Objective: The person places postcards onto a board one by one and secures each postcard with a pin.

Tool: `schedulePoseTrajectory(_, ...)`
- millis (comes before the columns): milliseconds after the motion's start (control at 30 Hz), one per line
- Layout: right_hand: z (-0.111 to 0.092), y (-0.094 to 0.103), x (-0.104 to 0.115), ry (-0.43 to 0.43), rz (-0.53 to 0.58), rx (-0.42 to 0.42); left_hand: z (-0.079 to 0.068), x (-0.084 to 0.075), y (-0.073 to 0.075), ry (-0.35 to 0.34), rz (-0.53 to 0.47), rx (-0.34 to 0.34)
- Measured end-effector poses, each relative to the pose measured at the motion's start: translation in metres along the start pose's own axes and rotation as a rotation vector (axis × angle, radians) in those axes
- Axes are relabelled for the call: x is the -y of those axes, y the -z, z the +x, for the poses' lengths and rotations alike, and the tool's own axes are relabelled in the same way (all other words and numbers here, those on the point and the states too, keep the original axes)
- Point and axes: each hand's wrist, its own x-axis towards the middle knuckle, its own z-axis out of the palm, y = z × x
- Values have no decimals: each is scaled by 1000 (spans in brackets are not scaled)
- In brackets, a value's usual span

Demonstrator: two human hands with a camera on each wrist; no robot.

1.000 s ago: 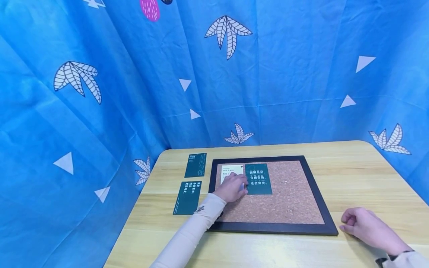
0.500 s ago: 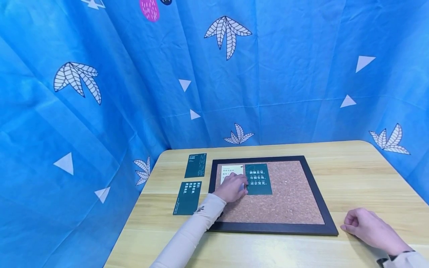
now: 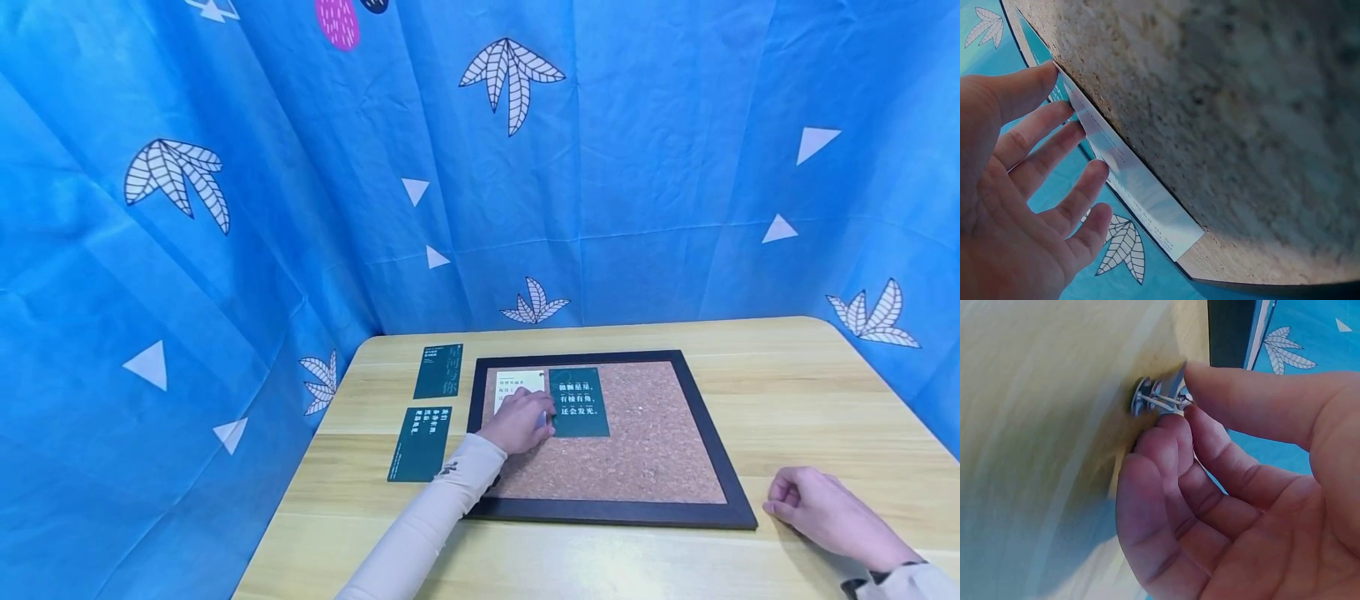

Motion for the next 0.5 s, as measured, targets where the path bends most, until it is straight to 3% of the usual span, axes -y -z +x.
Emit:
schedulePoseTrajectory(267, 1, 2, 2, 8, 4, -9, 0, 1, 0, -1, 10, 6)
schedulePoseTrajectory(500, 2, 9, 5, 82, -8, -31, 0, 0, 0, -4, 11, -2)
